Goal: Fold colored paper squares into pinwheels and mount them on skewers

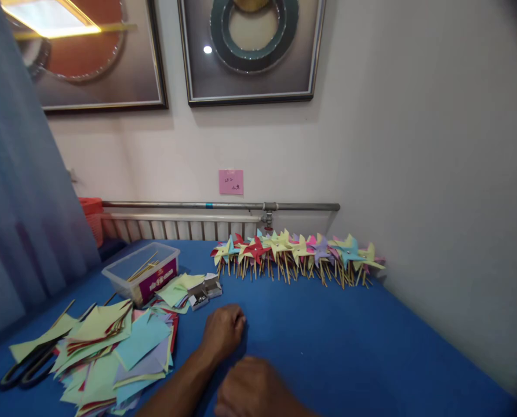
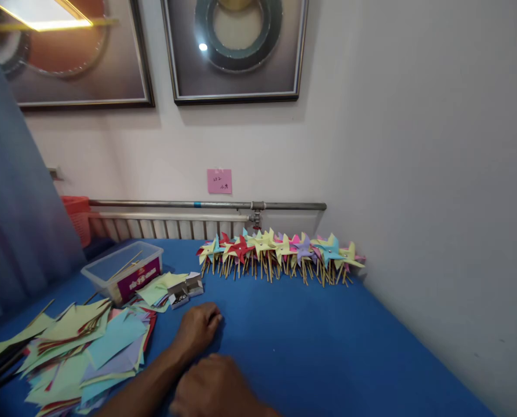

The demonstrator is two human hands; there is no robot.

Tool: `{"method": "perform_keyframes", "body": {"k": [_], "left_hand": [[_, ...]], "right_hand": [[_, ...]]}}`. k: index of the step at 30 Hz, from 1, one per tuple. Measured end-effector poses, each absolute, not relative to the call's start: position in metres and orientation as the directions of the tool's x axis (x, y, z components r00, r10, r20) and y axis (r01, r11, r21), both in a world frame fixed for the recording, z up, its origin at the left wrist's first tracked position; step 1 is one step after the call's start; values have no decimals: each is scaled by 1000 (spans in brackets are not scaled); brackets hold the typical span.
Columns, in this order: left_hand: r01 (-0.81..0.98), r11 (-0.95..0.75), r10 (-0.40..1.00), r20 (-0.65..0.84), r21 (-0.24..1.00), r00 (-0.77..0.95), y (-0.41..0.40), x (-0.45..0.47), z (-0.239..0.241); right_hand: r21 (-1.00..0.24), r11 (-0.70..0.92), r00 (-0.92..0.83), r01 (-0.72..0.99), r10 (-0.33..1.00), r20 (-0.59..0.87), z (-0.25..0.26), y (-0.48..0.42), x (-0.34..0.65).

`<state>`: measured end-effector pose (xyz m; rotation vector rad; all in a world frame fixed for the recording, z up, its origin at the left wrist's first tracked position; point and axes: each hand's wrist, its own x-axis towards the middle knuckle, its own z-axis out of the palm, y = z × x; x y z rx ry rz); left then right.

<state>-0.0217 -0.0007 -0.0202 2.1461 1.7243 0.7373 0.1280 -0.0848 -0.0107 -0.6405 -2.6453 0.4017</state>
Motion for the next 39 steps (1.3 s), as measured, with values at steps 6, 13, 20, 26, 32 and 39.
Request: {"method": "perform_keyframes", "body": {"k": [6,13,20,26,32,39], "left_hand": [[801,-215,972,204,559,118,4,-25,-25],[822,-232,971,168,521,168,3,-22,-26],[814,-222,975,126,537,182,0,-22,-19],[809,-219,976,131,546,177,-3,-22,-16],[810,-240,971,143,535,194,0,-22,-21],[812,-237,972,134,533,195,2,-24,-24]], "right_hand": [[-389,788,-646,477,615,453,-41,-38,124],[-584,681,-659,441,688,304,-50,-44,124],[-727,567,-616,388,746,253,-37,-43,120],[-742,550,-605,383,756,249,-29,-44,121],[-736,562,-600,377,754,268,-34,-43,122],[-716,546,-616,435,760,206,-36,-40,120]]}}
